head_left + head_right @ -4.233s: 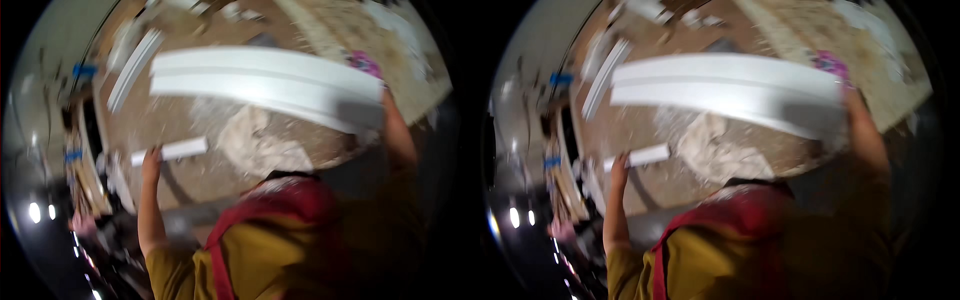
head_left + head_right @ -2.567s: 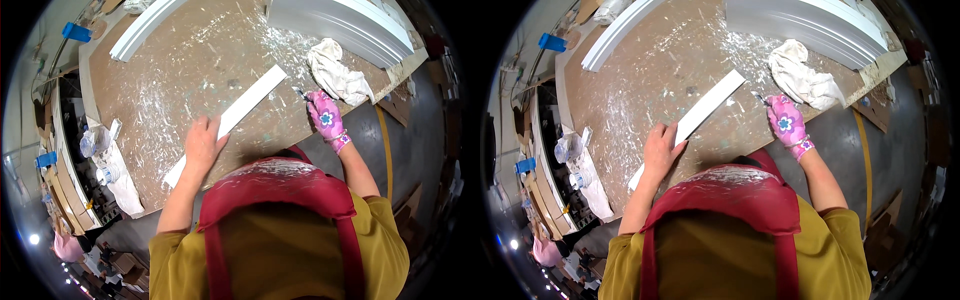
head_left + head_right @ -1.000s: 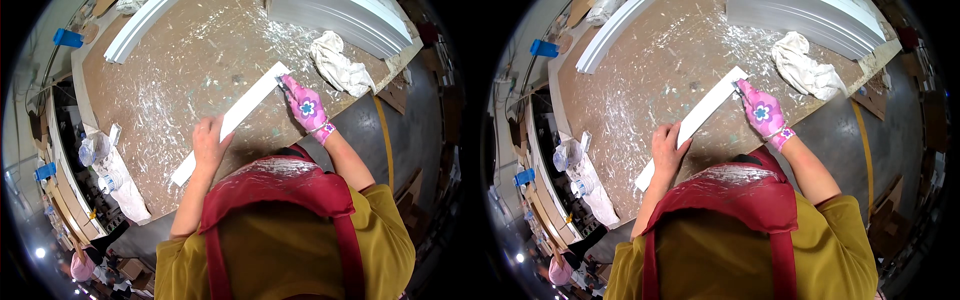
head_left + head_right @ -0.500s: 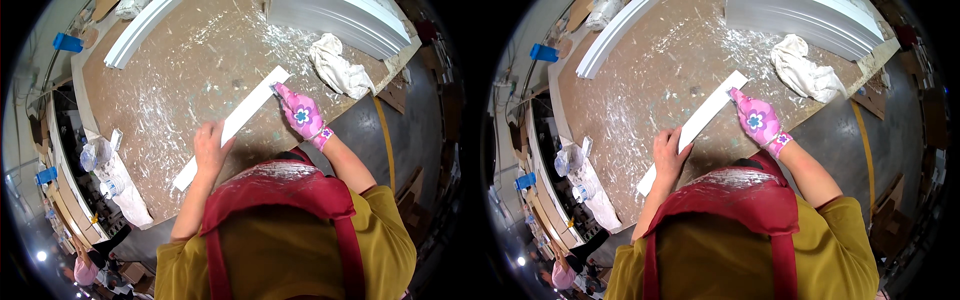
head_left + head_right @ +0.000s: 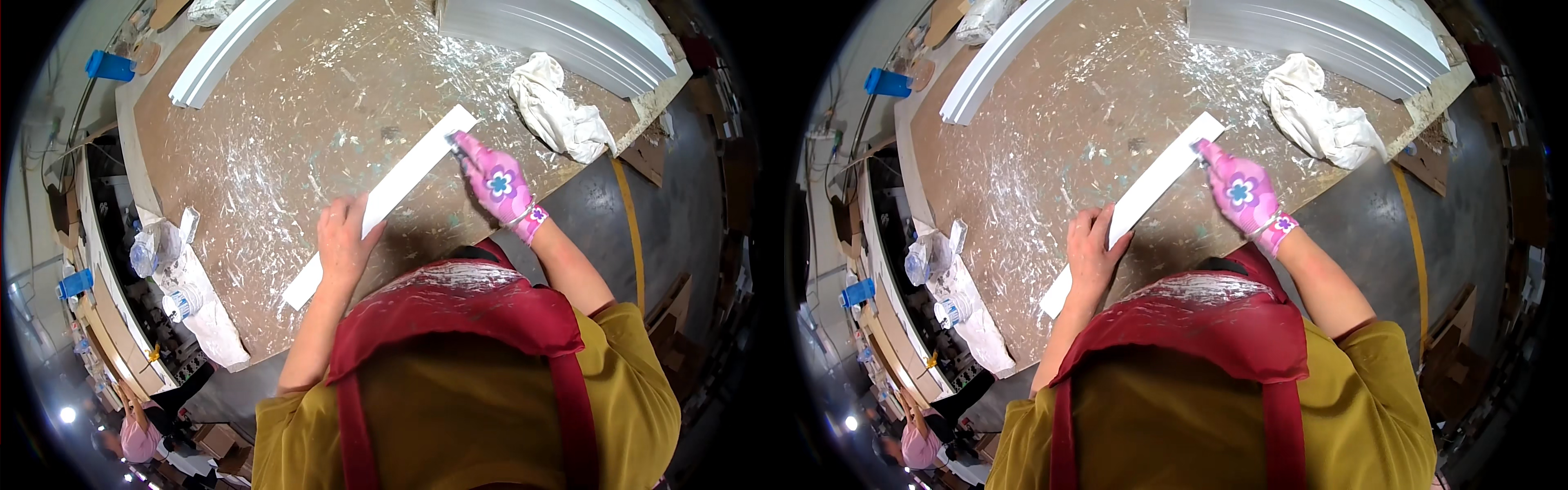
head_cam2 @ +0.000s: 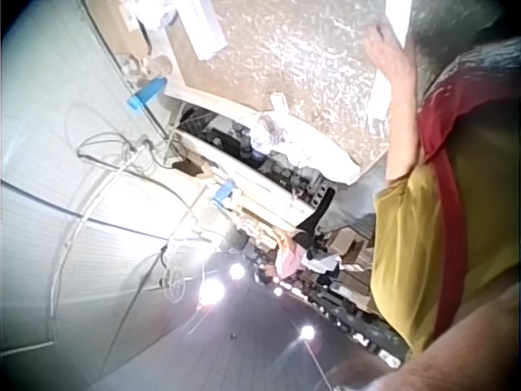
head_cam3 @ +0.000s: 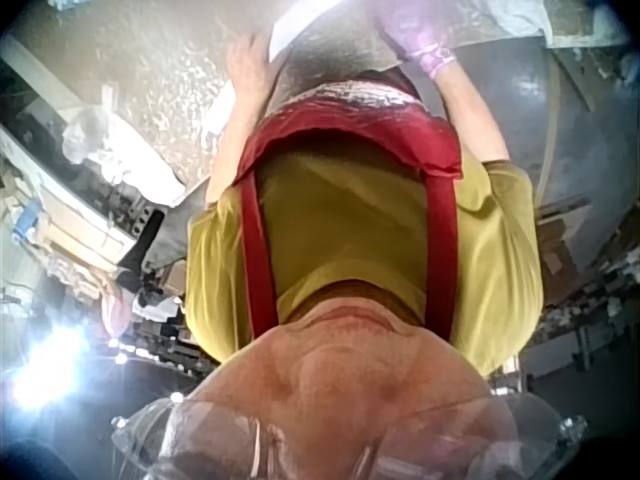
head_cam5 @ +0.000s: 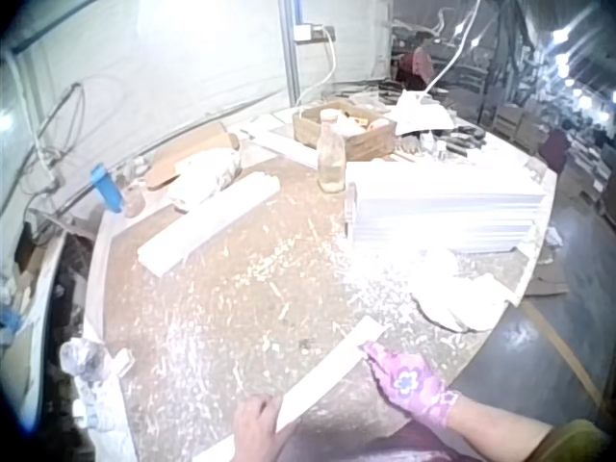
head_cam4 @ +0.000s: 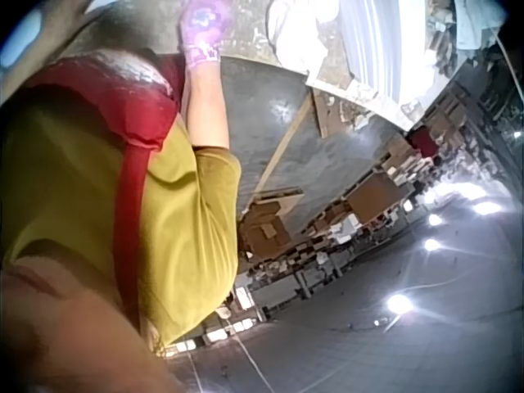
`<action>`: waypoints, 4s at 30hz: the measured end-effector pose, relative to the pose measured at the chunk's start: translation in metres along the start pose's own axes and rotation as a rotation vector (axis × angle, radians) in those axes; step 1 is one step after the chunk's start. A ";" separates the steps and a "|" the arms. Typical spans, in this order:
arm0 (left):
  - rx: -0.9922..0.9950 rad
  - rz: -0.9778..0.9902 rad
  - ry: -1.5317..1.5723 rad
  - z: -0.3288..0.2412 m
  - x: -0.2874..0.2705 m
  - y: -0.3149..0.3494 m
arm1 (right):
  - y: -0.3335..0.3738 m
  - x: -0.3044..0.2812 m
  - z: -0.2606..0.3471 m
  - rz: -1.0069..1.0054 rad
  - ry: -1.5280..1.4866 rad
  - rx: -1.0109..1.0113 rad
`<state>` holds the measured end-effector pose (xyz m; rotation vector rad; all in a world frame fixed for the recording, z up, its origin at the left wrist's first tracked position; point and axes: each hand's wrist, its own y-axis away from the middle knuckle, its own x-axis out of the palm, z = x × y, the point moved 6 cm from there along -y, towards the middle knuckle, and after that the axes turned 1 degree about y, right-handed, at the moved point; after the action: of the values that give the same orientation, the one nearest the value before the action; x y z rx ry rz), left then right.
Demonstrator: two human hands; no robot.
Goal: The person cleans and polishes white wood strips by wiping them with a cloth, handling them one at a time on a workbench and then placing them onto a stack.
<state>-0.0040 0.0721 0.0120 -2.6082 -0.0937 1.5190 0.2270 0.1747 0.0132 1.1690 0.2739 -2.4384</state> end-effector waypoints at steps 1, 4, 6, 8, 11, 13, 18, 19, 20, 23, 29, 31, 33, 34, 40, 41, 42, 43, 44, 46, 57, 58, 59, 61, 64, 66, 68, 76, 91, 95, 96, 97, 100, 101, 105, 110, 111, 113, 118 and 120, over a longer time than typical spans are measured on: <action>0.001 0.002 0.001 0.000 0.001 0.000 | 0.000 -0.003 -0.008 -0.060 -0.002 0.018; -0.006 0.010 -0.001 0.001 0.001 0.000 | -0.003 -0.005 -0.002 0.026 0.085 0.133; -0.006 0.004 0.005 0.001 0.001 0.000 | -0.001 -0.005 0.002 0.026 0.091 0.093; -0.007 -0.001 0.010 0.000 0.000 0.000 | -0.002 -0.006 -0.005 -0.027 0.107 0.071; -0.014 0.012 0.010 0.001 0.000 0.000 | -0.001 -0.004 0.002 0.021 0.159 0.050; -0.005 0.004 0.013 0.001 0.000 0.000 | -0.004 -0.007 0.002 0.008 0.168 0.050; -0.006 0.011 0.011 0.001 0.001 0.001 | -0.001 -0.004 0.003 0.022 0.169 -0.006; -0.006 0.012 0.012 0.001 0.001 0.000 | 0.000 -0.006 0.007 -0.019 0.146 -0.085; -0.005 0.012 0.012 0.000 0.000 0.000 | -0.003 -0.011 0.002 -0.022 0.162 -0.026; -0.001 0.009 0.008 0.000 0.000 0.000 | -0.001 -0.012 -0.001 -0.126 0.113 -0.105; 0.020 0.042 0.026 0.003 -0.001 -0.004 | -0.003 -0.009 -0.007 -0.012 0.095 -0.115; 0.074 0.045 0.009 0.003 -0.003 -0.007 | -0.007 -0.012 -0.003 0.088 0.079 -0.047; 0.083 0.053 0.007 0.004 -0.003 -0.010 | -0.007 -0.011 -0.012 -0.067 0.037 -0.068; 0.090 0.060 0.006 0.003 -0.003 -0.010 | -0.004 -0.011 -0.013 -0.069 0.035 -0.066; 0.078 0.052 0.003 0.003 -0.005 -0.010 | -0.005 -0.011 -0.016 -0.083 0.097 -0.131; 0.076 0.050 0.001 0.003 -0.006 -0.010 | -0.005 -0.016 -0.008 -0.089 0.091 -0.191; 0.069 0.057 0.000 0.003 -0.006 -0.010 | -0.006 -0.018 -0.004 -0.088 0.090 -0.194; 0.061 0.064 0.000 0.003 -0.006 -0.010 | -0.008 -0.015 -0.002 -0.012 0.122 -0.169; 0.062 0.064 0.001 0.002 -0.006 -0.010 | -0.008 -0.012 -0.002 0.063 0.156 -0.140; 0.063 0.061 0.007 0.001 -0.006 -0.011 | -0.008 -0.015 -0.014 -0.093 0.153 -0.156; 0.059 0.055 0.003 0.001 -0.006 -0.011 | -0.005 -0.009 -0.009 0.004 0.162 -0.137; 0.069 0.054 -0.003 0.000 -0.007 -0.011 | -0.005 -0.014 -0.012 -0.035 0.165 -0.107; 0.069 0.052 -0.002 0.000 -0.007 -0.011 | -0.004 -0.015 -0.010 -0.036 0.167 -0.109; 0.067 0.061 -0.007 0.000 -0.007 -0.012 | -0.001 -0.012 -0.005 0.045 0.156 -0.114; 0.066 0.061 -0.007 -0.001 -0.008 -0.012 | -0.005 -0.016 -0.013 -0.036 0.136 -0.087; 0.069 0.056 -0.004 -0.001 -0.008 -0.012 | -0.004 -0.014 -0.016 -0.057 0.119 -0.067; 0.070 0.052 -0.004 0.000 -0.007 -0.011 | 0.002 -0.002 -0.001 0.047 0.076 -0.201; 0.071 0.043 -0.006 0.000 -0.007 -0.011 | -0.006 -0.017 -0.005 0.044 0.093 -0.087; 0.070 0.061 -0.010 0.000 -0.007 -0.011 | -0.006 -0.016 -0.010 0.122 0.085 -0.080; 0.075 0.058 -0.008 -0.001 -0.008 -0.012 | -0.010 -0.014 -0.009 0.073 0.050 -0.151; 0.070 0.062 -0.006 -0.001 -0.008 -0.012 | -0.011 -0.018 -0.007 -0.014 0.039 -0.200; 0.066 0.067 -0.003 -0.001 -0.008 -0.012 | -0.010 -0.016 -0.007 0.007 0.007 -0.220; 0.064 0.064 -0.010 -0.001 -0.008 -0.012 | -0.016 -0.012 -0.005 0.209 0.007 -0.222; 0.065 0.064 -0.011 -0.001 -0.008 -0.012 | -0.019 -0.012 -0.005 0.205 0.031 -0.212; 0.068 0.062 -0.011 -0.002 -0.009 -0.012 | -0.020 -0.021 0.001 0.234 0.062 -0.338; 0.069 0.062 -0.009 -0.003 -0.008 -0.013 | -0.030 -0.022 -0.012 0.180 0.148 -0.314; 0.067 0.063 -0.008 -0.003 -0.009 -0.013 | -0.031 -0.025 -0.010 0.206 0.135 -0.340; 0.066 0.066 -0.008 -0.003 -0.008 -0.013 | -0.035 -0.025 -0.010 0.185 0.211 -0.360; 0.060 0.069 -0.008 -0.003 -0.009 -0.013 | -0.034 -0.022 -0.009 0.271 0.208 -0.326; 0.062 0.068 -0.001 -0.004 -0.009 -0.014 | -0.036 -0.024 -0.009 0.191 0.242 -0.318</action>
<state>-0.0048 0.0845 0.0237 -2.5873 0.0421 1.5194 0.2299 0.2168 0.0259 1.2780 0.5721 -2.0009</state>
